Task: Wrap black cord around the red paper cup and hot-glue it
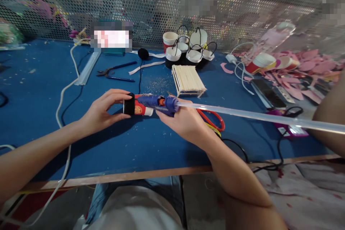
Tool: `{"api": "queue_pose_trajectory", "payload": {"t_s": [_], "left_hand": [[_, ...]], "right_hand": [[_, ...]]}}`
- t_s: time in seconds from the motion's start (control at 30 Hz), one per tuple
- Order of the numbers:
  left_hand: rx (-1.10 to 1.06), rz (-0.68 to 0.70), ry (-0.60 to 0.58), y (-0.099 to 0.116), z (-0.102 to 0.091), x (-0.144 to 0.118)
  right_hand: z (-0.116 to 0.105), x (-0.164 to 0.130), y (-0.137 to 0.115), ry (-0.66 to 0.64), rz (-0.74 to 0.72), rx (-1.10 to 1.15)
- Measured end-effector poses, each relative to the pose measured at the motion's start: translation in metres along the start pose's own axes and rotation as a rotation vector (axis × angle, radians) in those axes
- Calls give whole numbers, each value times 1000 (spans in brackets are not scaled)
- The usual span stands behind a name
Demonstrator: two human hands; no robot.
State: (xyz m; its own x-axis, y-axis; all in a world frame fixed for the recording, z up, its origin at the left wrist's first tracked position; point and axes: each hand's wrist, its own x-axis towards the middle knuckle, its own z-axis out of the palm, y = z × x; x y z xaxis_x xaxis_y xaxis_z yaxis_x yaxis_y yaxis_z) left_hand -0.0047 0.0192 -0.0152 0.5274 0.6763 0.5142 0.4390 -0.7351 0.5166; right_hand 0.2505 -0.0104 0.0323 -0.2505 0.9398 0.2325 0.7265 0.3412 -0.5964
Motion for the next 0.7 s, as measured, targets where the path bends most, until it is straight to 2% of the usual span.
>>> {"api": "queue_pose_trajectory", "payload": {"t_s": [0.17, 0.37, 0.5, 0.7], "left_hand": [[-268, -226, 18, -2, 2, 0], [-398, -464, 4, 3, 1, 3], [-420, -530, -9, 3, -1, 4], [-420, -533, -5, 3, -1, 3]], "right_hand": [[0, -1, -2, -24, -8, 8], [0, -3, -2, -30, -25, -19], [-2, -2, -5, -42, -37, -20], [-2, -3, -4, -50, -50, -40]]}}
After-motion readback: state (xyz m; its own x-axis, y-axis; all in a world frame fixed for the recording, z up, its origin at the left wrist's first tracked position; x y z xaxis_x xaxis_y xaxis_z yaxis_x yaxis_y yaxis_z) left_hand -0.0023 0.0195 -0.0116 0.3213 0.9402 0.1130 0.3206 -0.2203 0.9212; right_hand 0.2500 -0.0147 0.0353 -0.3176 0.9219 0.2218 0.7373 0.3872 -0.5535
